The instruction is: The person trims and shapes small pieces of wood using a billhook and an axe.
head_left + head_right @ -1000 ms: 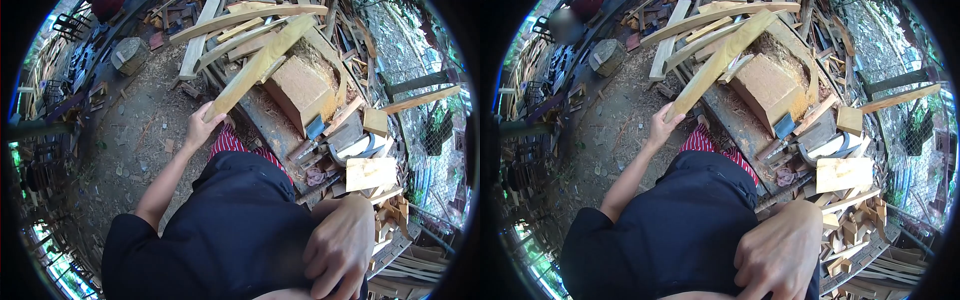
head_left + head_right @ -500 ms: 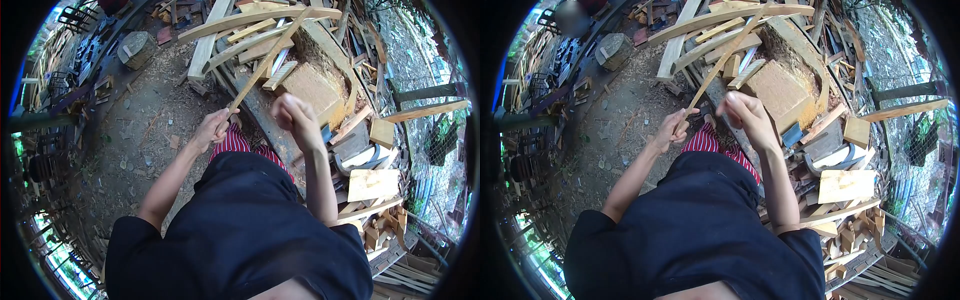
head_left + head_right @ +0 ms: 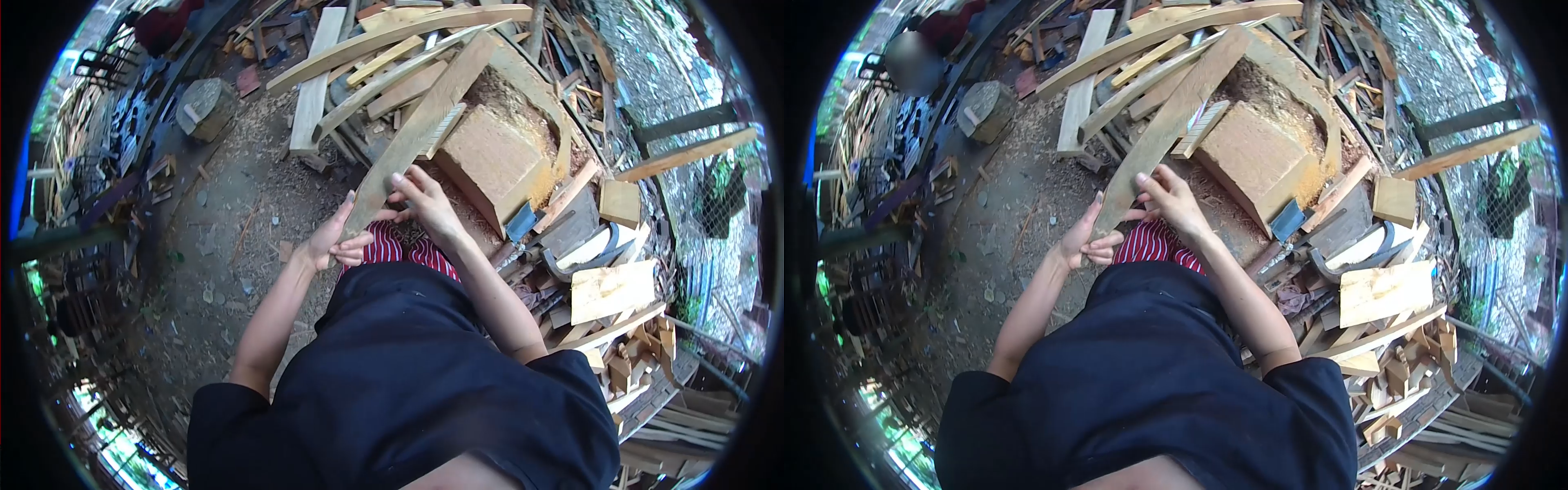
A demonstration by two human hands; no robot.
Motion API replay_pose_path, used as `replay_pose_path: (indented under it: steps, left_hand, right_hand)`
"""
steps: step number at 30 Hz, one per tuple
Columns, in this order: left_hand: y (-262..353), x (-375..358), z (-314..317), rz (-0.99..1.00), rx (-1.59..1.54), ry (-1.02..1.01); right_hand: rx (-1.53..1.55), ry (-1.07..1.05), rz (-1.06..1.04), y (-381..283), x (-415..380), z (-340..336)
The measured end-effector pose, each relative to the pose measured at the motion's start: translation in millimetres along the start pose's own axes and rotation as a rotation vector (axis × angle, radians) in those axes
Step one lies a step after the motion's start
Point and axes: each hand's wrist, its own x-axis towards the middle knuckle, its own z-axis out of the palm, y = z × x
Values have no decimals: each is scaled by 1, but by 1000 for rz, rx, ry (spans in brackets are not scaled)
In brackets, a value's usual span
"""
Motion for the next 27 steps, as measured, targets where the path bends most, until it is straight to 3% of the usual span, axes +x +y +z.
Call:
replay_pose_path:
  steps: [4,6,10,13,18,22,24,26,27]
  left_hand:
    - [6,6,-1,-77,137,-40]
    - [8,9,8,-25,418,262]
    - [16,19,19,29,668,361]
    - [17,17,20,10,735,350]
    - [33,3,7,18,959,337]
    - [63,-11,14,-35,1183,294]
    - [77,-16,22,-141,1245,227]
    - [85,-14,27,-144,1251,225]
    - [88,-12,31,-133,1346,241]
  right_hand:
    - [5,39,9,16,0,-10]
    - [17,86,-6,24,1,-20]
    - [-93,128,-11,29,-1,-42]
    - [-478,193,-59,25,-15,-51]
    - [-1309,648,-693,6,-42,-108]
    - [-1733,553,-474,-25,-62,-154]
    - [-1722,579,-542,-25,-69,-164]
    - [-1815,531,-401,-21,-78,-169]
    - [-1763,581,-553,-20,-84,-166]
